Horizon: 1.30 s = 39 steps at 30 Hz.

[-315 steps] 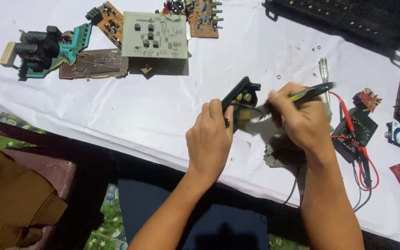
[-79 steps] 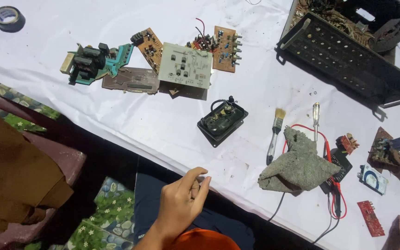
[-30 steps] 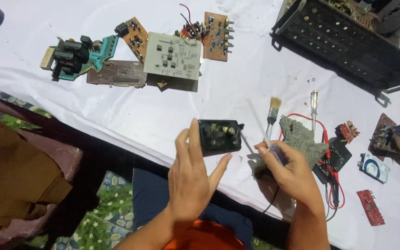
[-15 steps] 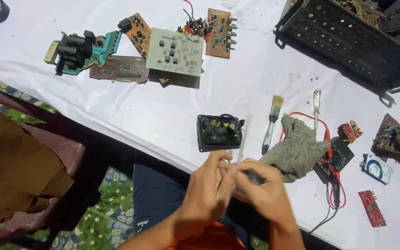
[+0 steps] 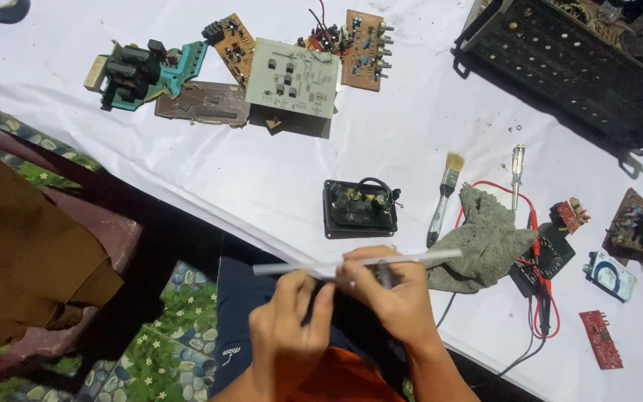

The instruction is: Cleaning a plastic component with a cloth and brush, then applying hot glue by melting a glue stick with a lighter.

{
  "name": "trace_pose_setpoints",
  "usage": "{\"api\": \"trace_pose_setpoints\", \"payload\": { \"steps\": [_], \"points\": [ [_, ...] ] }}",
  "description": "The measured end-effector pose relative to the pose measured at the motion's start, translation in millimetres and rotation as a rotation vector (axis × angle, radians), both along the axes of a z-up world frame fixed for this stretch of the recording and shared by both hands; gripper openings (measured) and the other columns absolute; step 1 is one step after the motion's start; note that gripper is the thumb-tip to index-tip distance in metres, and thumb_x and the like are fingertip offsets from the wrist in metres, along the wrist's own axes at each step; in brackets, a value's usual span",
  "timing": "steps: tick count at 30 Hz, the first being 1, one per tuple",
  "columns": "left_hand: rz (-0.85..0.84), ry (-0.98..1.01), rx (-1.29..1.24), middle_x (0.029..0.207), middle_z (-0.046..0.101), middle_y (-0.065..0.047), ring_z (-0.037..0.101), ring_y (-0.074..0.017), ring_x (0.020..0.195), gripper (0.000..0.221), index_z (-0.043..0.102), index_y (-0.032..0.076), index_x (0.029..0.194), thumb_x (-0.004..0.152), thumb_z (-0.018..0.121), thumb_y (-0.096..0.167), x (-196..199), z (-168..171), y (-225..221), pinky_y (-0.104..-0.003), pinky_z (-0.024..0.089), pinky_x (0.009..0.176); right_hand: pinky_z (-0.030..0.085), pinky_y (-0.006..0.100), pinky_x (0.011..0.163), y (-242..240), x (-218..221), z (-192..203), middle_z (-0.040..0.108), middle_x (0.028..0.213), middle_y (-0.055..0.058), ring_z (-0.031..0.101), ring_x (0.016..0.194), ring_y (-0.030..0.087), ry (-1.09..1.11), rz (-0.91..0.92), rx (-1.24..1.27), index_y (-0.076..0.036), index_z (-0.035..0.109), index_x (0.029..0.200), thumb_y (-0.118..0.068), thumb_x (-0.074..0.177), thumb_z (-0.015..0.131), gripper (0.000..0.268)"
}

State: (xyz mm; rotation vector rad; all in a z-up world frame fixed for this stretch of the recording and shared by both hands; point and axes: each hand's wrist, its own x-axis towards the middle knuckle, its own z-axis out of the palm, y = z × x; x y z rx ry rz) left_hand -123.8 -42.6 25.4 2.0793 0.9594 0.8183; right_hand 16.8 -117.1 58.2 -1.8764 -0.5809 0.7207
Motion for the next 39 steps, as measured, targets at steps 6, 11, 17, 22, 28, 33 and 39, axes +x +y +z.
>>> {"api": "trace_pose_setpoints", "payload": {
  "steps": [6, 11, 17, 22, 28, 33, 39],
  "points": [
    [-0.192, 0.002, -0.752, 0.055, 0.047, 0.001, 0.041, -0.0134, 0.052, 0.046, 0.052, 0.014, 0.072, 0.105, 0.035, 0.041, -3, 12, 10, -0.035, 0.036, 0.052, 0.072, 0.04, 0.079, 2, -12, -16, 0.082, 0.086, 0.023, 0.082, 0.08, 0.029, 0.301, -0.08, 0.249, 0.004, 0.073, 0.103, -0.008, 0.093, 0.068, 0.017],
    [-0.097, -0.102, -0.734, 0.048, 0.047, 0.0, 0.048, -0.012, 0.047, 0.049, 0.049, 0.013, 0.066, 0.106, 0.036, 0.038, 7, 3, 20, -0.036, 0.04, 0.049, 0.051, 0.03, 0.078, 14, -25, -5, 0.061, 0.101, 0.01, 0.06, 0.092, 0.019, 0.024, 0.317, 0.31, -0.006, 0.076, 0.113, -0.017, 0.098, 0.066, 0.021],
    [0.038, -0.512, -0.97, 0.054, 0.041, 0.002, 0.036, -0.0082, 0.041, 0.035, 0.063, 0.008, 0.109, 0.109, 0.035, 0.029, 12, -10, 31, -0.025, 0.03, 0.037, 0.05, 0.028, 0.081, -2, -1, -14, 0.074, 0.106, 0.012, 0.069, 0.095, 0.02, -0.005, 0.187, 0.218, -0.004, 0.077, 0.104, -0.021, 0.096, 0.062, 0.025],
    [-0.078, -0.595, -1.022, 0.045, 0.049, -0.013, 0.035, -0.0108, 0.033, 0.04, 0.057, 0.003, 0.1, 0.107, 0.037, 0.036, 16, 3, 46, -0.024, 0.023, 0.035, 0.045, 0.024, 0.049, -2, 15, -18, 0.077, 0.082, 0.006, 0.061, 0.06, 0.01, 0.039, 0.029, 0.114, -0.004, 0.08, 0.095, -0.018, 0.095, 0.068, 0.019],
    [-0.046, -0.789, -1.1, 0.052, 0.06, -0.026, 0.028, -0.0059, 0.027, 0.036, 0.057, -0.002, 0.076, 0.105, 0.053, 0.019, 31, -4, 55, -0.022, 0.02, 0.025, 0.053, 0.026, 0.066, 6, 34, -8, 0.076, 0.079, 0.006, 0.064, 0.07, 0.01, -0.077, 0.02, 0.16, -0.002, 0.079, 0.104, -0.011, 0.091, 0.074, 0.016],
    [0.124, -0.723, -1.025, 0.053, 0.061, -0.031, 0.029, -0.0063, 0.025, 0.049, 0.055, -0.005, 0.078, 0.111, 0.038, 0.028, 33, 11, 71, -0.022, 0.021, 0.022, 0.053, 0.033, 0.072, -2, 56, -1, 0.071, 0.08, 0.009, 0.061, 0.076, 0.015, -0.072, 0.175, 0.168, 0.002, 0.073, 0.117, -0.005, 0.089, 0.072, 0.028],
    [0.091, -0.701, -0.937, 0.063, 0.07, -0.031, 0.033, -0.0066, 0.026, 0.05, 0.056, 0.0, 0.084, 0.111, 0.032, 0.034, 38, 12, 78, -0.02, 0.024, 0.023, 0.053, 0.045, 0.088, -20, 104, 32, 0.07, 0.098, 0.017, 0.062, 0.093, 0.025, -0.176, 0.347, 0.006, 0.003, 0.066, 0.132, -0.007, 0.1, 0.055, 0.035]
  ]
}}
